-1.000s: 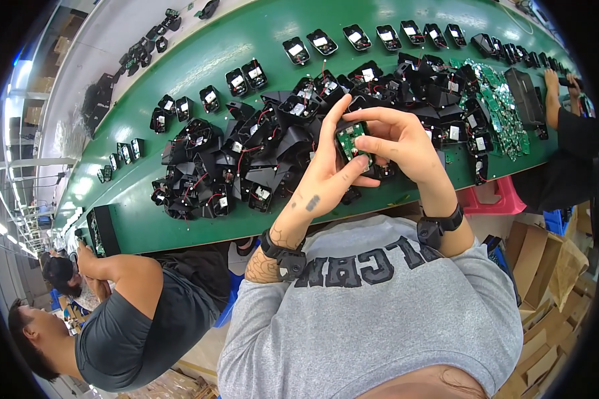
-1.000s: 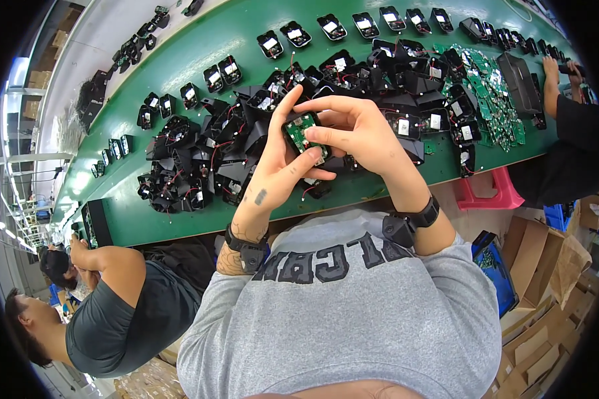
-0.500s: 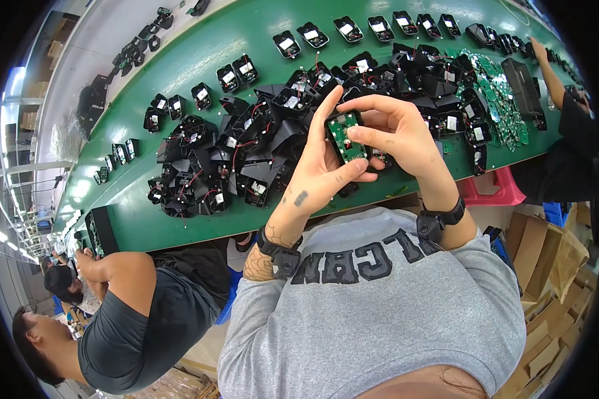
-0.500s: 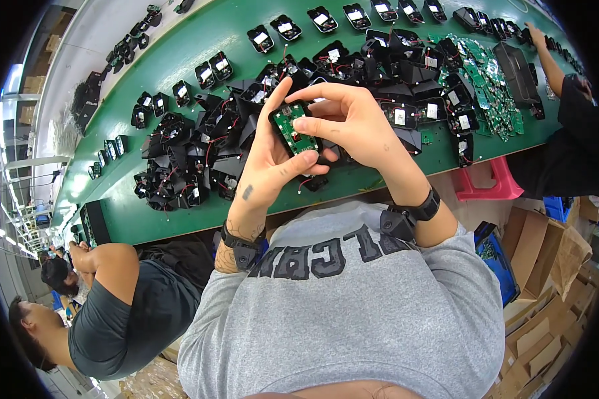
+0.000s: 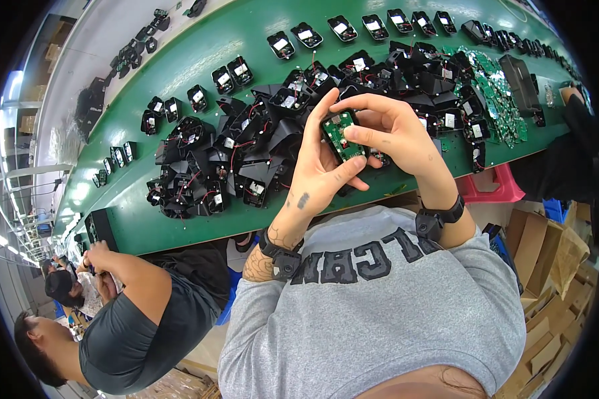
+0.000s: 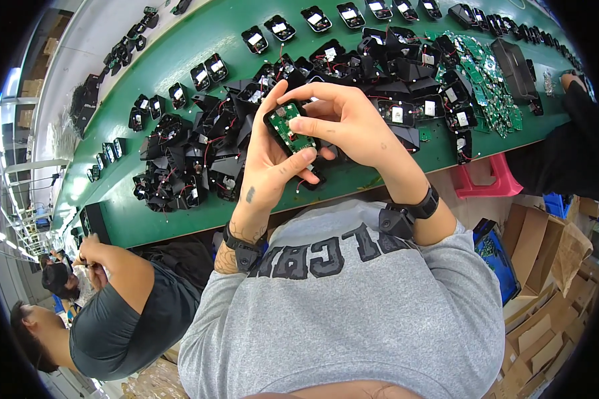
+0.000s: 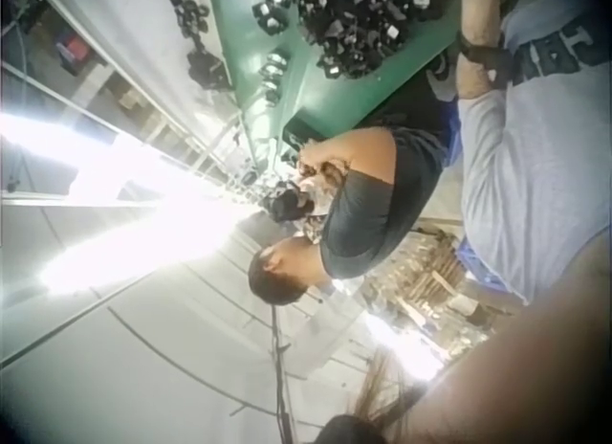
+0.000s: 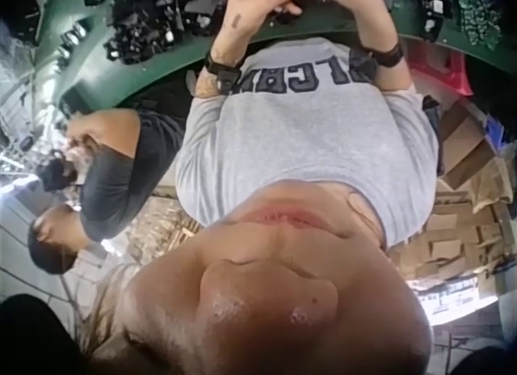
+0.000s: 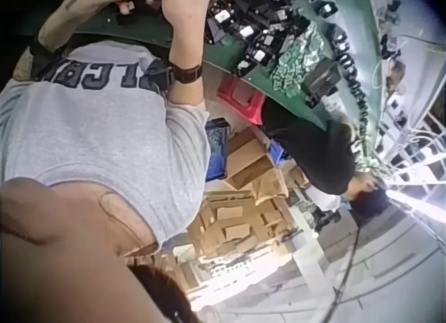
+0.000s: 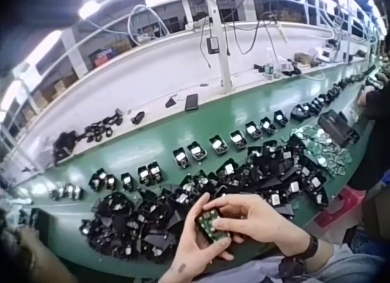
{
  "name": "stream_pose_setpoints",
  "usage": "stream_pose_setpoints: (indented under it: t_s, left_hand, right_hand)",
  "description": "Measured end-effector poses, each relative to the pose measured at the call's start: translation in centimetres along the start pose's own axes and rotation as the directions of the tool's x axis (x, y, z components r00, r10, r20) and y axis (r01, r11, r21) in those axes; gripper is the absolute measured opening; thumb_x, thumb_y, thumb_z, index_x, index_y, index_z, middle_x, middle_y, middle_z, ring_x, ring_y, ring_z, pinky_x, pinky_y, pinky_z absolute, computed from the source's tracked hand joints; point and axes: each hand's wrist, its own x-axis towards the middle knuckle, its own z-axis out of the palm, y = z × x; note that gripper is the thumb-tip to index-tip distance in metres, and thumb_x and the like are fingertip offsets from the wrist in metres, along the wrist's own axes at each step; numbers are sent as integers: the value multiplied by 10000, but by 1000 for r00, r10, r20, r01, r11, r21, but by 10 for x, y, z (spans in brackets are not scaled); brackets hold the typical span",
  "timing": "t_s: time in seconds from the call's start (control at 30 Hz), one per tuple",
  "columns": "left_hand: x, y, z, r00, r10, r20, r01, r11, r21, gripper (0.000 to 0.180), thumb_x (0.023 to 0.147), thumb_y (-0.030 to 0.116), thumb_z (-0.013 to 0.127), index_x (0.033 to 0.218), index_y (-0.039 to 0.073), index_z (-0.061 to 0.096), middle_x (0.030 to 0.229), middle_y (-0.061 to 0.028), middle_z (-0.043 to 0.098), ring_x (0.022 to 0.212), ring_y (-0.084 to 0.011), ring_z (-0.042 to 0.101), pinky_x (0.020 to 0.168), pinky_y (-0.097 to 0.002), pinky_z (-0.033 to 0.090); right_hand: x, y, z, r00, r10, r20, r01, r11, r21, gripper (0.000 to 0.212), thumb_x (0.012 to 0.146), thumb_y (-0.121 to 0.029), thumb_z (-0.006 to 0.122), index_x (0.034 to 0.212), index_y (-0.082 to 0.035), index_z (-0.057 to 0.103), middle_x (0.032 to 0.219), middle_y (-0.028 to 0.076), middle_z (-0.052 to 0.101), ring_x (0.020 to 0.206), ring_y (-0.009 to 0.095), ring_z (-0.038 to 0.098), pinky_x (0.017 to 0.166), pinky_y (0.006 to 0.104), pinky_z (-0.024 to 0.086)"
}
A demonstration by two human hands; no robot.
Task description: The person assembles electronic devices by hand, picking up a black plastic housing and a green circuit board, fitting the board into the housing, and pressing them together. The person then places the assembled unit onto the green conveyor belt and reaches for another set of components.
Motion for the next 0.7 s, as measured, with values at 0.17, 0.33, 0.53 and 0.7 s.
stream_pose_setpoints:
  t_s: [0.17,0.33,0.53,0.7]
  left_hand:
    - [-2,1,1,1000,-5,-26,7,998,62,875,829,-38,598,1472,188,49,1187,-151,483,881,-242,638,594,-285,590]
    - [2,6,-2,1000,-22,-13,22,1000,19,899,837,-53,569,1478,230,6,1178,-139,493,898,-216,629,640,-293,589]
    - [9,-2,-10,968,202,-150,-100,856,507,911,807,-88,518,1488,161,-33,1170,-153,520,887,-215,622,688,-305,546]
    - [15,-8,-10,984,152,-88,-96,886,453,934,837,-89,531,1480,204,-80,1277,-159,444,1042,-233,580,827,-353,542]
  right_hand:
    - [2,7,0,1000,-17,6,17,1000,23,346,854,-87,642,1184,-17,564,791,28,623,555,29,508,425,173,374]
    - [3,11,1,1000,1,-25,-1,1000,13,373,830,-86,663,1190,-31,581,866,48,652,640,67,567,522,194,454]
    - [5,28,9,817,-570,-87,410,680,-607,390,704,-79,733,1086,-44,665,1127,126,642,1031,219,615,891,314,461]
    - [13,32,17,841,-446,-306,292,850,-438,284,683,-64,759,950,-26,670,1131,92,615,1007,203,597,875,311,457]
